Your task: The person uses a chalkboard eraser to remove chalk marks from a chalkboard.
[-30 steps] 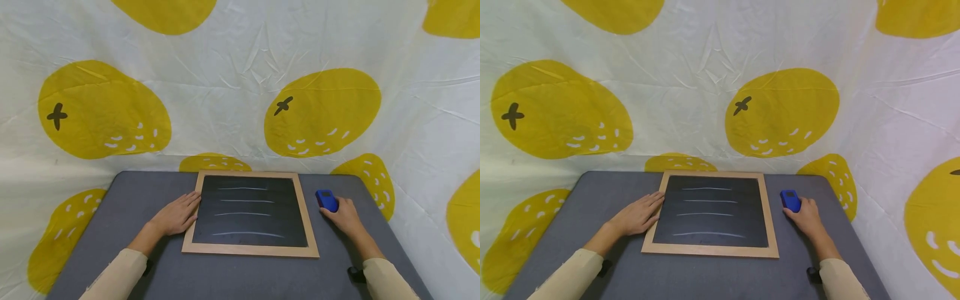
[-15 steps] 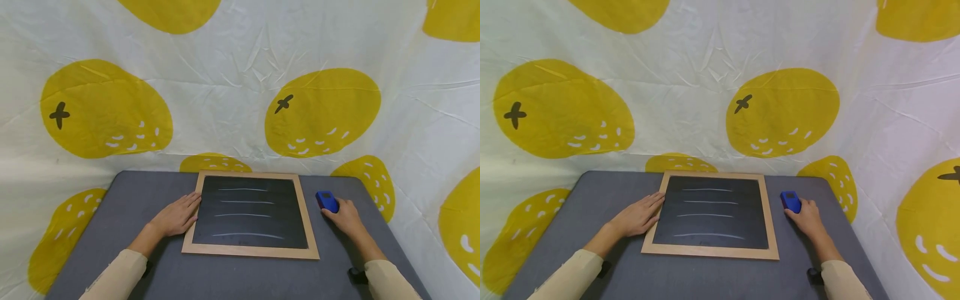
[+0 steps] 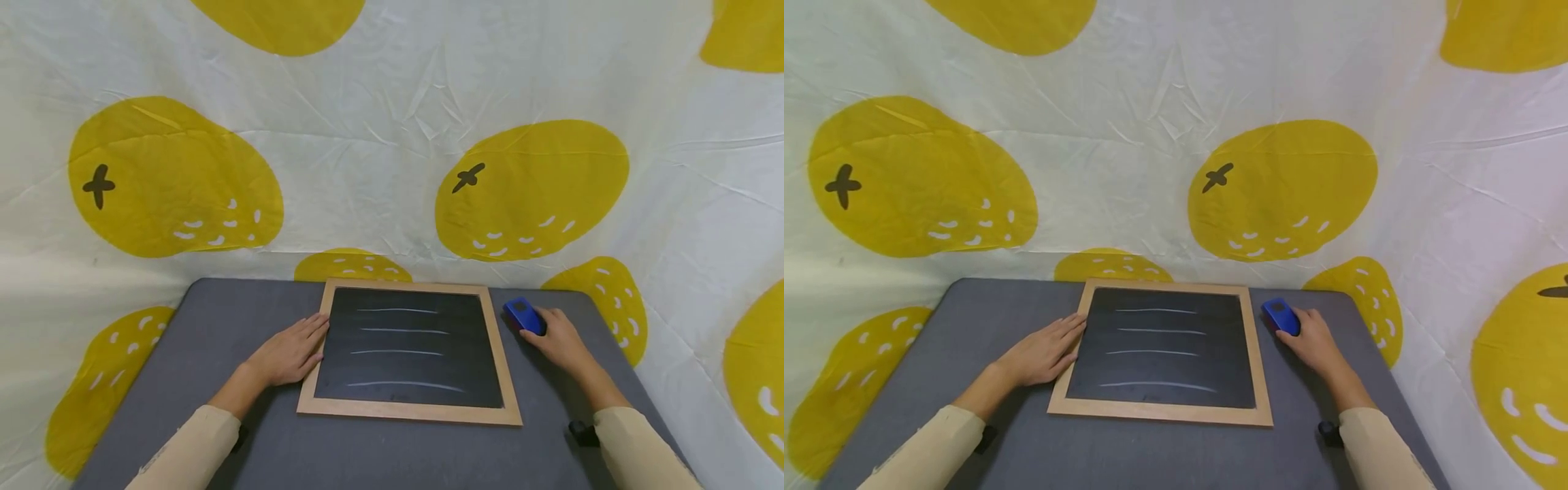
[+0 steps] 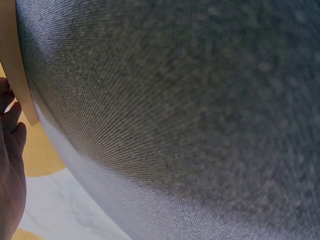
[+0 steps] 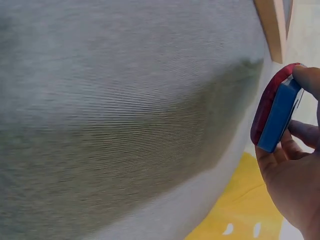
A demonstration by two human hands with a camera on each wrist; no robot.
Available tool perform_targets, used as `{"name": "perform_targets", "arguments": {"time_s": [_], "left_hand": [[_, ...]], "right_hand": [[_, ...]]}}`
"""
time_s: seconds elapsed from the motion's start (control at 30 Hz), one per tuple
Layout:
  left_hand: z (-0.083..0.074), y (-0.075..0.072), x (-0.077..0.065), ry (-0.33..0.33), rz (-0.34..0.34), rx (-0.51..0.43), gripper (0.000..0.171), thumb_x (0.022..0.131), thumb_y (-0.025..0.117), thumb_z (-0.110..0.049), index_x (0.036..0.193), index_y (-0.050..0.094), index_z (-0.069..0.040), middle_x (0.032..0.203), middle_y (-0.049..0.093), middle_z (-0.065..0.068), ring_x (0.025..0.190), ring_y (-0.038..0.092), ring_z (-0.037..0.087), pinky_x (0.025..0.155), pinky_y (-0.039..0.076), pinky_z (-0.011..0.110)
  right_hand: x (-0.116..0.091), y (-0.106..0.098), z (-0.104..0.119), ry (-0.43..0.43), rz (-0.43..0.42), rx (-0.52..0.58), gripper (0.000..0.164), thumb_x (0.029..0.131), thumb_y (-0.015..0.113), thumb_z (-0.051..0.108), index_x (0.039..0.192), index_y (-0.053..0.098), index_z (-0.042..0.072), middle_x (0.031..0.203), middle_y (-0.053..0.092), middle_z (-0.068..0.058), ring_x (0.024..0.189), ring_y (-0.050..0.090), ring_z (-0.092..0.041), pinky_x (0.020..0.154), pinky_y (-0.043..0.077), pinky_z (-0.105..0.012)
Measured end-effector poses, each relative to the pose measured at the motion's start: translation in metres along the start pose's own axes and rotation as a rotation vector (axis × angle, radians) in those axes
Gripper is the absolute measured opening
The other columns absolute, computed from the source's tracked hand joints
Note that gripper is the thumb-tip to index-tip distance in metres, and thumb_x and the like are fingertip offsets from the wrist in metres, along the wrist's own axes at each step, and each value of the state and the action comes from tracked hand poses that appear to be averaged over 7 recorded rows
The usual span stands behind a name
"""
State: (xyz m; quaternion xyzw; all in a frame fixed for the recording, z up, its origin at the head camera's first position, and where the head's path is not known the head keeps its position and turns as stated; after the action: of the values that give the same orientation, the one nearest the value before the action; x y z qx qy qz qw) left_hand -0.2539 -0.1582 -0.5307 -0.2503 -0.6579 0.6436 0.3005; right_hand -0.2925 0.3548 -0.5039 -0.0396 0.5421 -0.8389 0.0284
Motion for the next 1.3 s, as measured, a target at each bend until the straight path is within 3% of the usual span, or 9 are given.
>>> {"name": "perform_targets", "arguments": {"time_s": [0.3, 0.6, 1.3], "left_hand": [[0.002, -0.001, 0.001, -0.013, 0.014, -0.015, 0.064, 0.107, 0.051, -0.035, 0.155, 0.041, 0.005, 0.164, 0.036, 0.022, 0.153, 0.036, 0.037, 0.122, 0.036, 0.051], [0.001, 0.002, -0.002, -0.009, 0.0, 0.004, 0.064, 0.107, 0.051, -0.036, 0.155, 0.041, 0.005, 0.164, 0.037, 0.022, 0.153, 0.036, 0.037, 0.122, 0.036, 0.05], [0.003, 0.005, -0.001, -0.017, -0.009, -0.007, 0.065, 0.107, 0.052, -0.037, 0.156, 0.041, 0.004, 0.163, 0.038, 0.021, 0.152, 0.037, 0.037, 0.122, 0.037, 0.05]], "right_hand": [[0.018, -0.003, 0.023, -0.073, 0.029, 0.0, 0.069, 0.095, 0.074, 0.023, 0.145, 0.046, -0.015, 0.131, 0.05, -0.04, 0.113, 0.055, -0.053, 0.092, 0.049, -0.067], [0.03, 0.009, 0.043, -0.171, 0.088, 0.003, 0.064, 0.097, 0.072, 0.019, 0.148, 0.047, -0.011, 0.141, 0.049, -0.039, 0.125, 0.052, -0.056, 0.1, 0.046, -0.069], [0.053, 0.026, 0.09, -0.324, 0.138, -0.036, 0.056, 0.095, 0.072, 0.007, 0.147, 0.053, -0.003, 0.144, 0.056, -0.031, 0.132, 0.053, -0.052, 0.11, 0.042, -0.065]]}}
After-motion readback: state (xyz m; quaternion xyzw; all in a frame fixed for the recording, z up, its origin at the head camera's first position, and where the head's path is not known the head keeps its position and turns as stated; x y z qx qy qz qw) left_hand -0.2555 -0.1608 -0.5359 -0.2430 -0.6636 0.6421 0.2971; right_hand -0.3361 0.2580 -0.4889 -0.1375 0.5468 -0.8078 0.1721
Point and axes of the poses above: each hand's wrist, its own x-axis towards the middle knuckle, its own y-axis out of the palm, z = x × y, the point moved 8 cm from there along x, towards the middle knuckle
